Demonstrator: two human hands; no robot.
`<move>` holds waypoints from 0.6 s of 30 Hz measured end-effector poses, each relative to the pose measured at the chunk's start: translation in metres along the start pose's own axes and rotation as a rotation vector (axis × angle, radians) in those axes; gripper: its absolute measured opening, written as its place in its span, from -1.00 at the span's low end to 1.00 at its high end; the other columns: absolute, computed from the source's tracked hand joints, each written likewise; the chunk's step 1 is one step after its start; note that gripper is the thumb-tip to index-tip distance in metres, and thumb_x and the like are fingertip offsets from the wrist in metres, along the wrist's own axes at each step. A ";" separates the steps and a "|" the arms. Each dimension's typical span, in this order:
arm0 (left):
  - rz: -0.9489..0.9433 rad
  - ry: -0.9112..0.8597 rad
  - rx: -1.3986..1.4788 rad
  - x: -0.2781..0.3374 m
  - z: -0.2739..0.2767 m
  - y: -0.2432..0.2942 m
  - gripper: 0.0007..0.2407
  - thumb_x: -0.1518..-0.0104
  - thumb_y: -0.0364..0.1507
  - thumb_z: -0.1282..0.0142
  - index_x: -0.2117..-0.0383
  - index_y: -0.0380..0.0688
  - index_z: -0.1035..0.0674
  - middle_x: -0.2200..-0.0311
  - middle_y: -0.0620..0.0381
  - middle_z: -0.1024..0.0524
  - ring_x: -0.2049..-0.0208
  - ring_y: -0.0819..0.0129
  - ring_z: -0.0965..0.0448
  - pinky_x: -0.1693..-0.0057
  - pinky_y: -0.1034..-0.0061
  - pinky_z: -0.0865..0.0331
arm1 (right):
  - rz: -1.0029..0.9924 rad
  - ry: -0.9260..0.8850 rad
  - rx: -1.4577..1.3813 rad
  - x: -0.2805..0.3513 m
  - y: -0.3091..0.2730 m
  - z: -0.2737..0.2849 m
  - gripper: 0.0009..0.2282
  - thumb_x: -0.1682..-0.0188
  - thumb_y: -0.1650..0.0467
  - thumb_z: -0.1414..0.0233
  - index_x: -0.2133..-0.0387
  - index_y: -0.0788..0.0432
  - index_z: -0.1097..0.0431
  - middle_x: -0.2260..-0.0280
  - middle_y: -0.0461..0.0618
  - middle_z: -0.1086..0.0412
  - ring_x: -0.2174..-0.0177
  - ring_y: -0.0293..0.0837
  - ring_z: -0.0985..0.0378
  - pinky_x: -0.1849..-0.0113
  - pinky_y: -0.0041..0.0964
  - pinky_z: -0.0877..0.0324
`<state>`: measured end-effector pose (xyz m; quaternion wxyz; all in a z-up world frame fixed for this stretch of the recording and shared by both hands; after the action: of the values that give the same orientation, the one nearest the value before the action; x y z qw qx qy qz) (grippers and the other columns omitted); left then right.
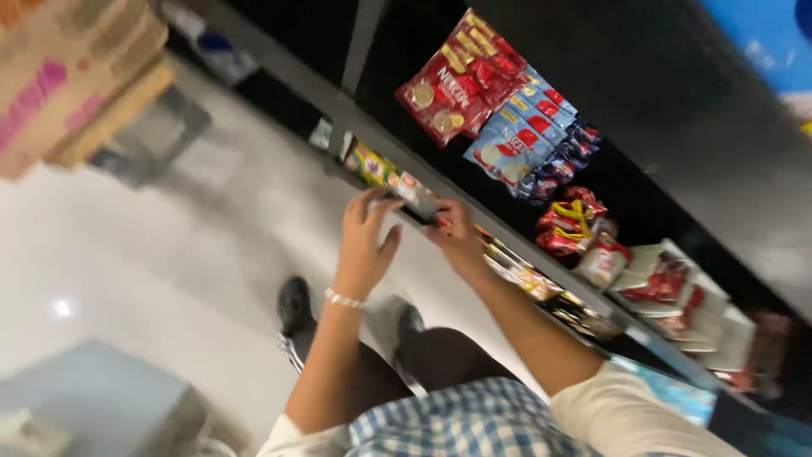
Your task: The recorder is restocking and organizing coffee sachets and milk powder packets on a grocery store shelf while also wiping the shelf surface with a cloth.
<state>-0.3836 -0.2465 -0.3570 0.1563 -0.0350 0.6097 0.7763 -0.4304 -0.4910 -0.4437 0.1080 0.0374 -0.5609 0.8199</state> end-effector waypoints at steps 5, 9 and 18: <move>-0.346 0.049 -0.263 -0.096 -0.077 -0.062 -0.77 -0.14 -0.40 -0.19 0.09 -0.13 -0.56 -0.04 -0.05 -0.44 -0.17 -0.06 -0.37 -0.35 0.06 -0.14 | 0.216 0.309 0.242 -0.092 -0.020 0.058 -0.33 0.16 0.31 -0.31 -0.21 0.19 -0.14 -0.10 0.16 -0.22 -0.05 0.08 -0.37 0.02 -0.11 -0.43; -0.398 0.062 -0.509 -0.107 -0.108 -0.094 -0.80 -0.24 -0.26 -0.12 0.42 -0.09 -0.59 0.30 0.07 -0.52 0.06 0.09 -0.47 -0.37 0.08 -0.15 | 0.458 0.533 0.994 -0.189 -0.051 0.098 -0.10 0.22 0.06 -0.35 -0.29 0.26 -0.05 -0.30 0.31 -0.08 -0.29 0.32 -0.10 -0.27 0.16 -0.02; -0.349 0.051 -0.441 -0.115 -0.099 -0.083 -0.79 -0.18 -0.29 -0.13 0.54 -0.11 -0.58 0.43 0.11 -0.50 0.20 0.13 -0.48 -0.25 0.15 -0.22 | -0.263 0.300 0.988 -0.273 -0.094 0.111 -0.14 0.28 -0.16 -0.19 -0.25 0.04 -0.30 -0.22 0.16 -0.35 -0.26 0.10 -0.35 -0.30 -0.03 -0.22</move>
<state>-0.2639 -0.3467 -0.4317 0.2610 -0.1920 0.4147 0.8503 -0.1503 -0.5982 -0.3676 0.2582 0.0362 -0.0771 0.9623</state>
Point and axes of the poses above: each hand's wrist, its own x-axis away from the middle knuckle, its own z-axis out of the back of the hand, y = z × x, the point moved 4 cm from there along -x, towards the middle knuckle
